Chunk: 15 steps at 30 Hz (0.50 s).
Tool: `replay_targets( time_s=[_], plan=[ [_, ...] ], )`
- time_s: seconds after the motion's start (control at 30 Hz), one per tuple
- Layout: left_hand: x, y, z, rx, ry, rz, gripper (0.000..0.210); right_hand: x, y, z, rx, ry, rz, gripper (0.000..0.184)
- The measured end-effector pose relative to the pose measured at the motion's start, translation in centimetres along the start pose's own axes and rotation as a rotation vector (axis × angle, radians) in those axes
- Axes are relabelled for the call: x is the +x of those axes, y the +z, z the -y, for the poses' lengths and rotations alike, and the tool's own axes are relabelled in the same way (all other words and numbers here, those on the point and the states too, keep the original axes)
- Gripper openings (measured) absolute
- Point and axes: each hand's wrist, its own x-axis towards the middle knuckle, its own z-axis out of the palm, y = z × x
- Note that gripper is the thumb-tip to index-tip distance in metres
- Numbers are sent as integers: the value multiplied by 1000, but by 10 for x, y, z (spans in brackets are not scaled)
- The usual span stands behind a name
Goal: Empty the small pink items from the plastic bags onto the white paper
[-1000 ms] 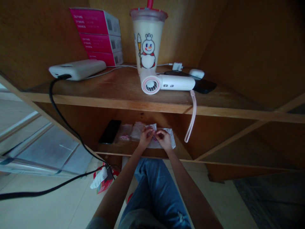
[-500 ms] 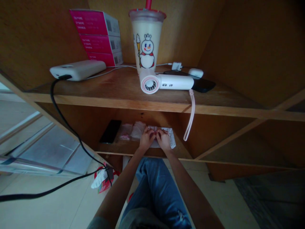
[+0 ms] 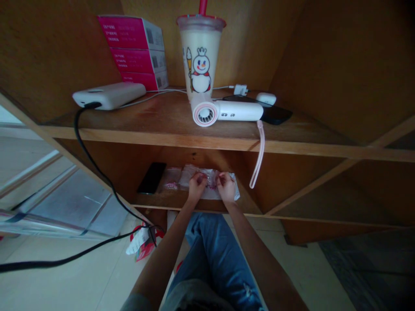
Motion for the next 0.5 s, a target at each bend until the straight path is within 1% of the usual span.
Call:
replay_targets(
  time_s=[0.1, 0.2, 0.27, 0.4, 0.43, 0.5],
  plan=[
    [0, -1, 0, -122, -57, -37, 11, 3, -5, 4, 178, 32, 69, 16],
    [-2, -1, -5, -241, -120, -22, 20, 6, -12, 7, 327, 93, 98, 19],
    [-4, -1, -11, -293, -137, -7, 23, 8, -18, 8, 399, 126, 119, 24],
    [-6, -3, -25, -339, -125, 42, 25, 8, -22, 15, 454, 164, 225, 29],
    [-6, -4, -28, -349, -125, 57, 25, 7, -22, 17, 452, 160, 222, 30],
    [-7, -6, -33, -380, -143, 78, 26, 6, -19, 20, 406, 136, 159, 35]
  ],
)
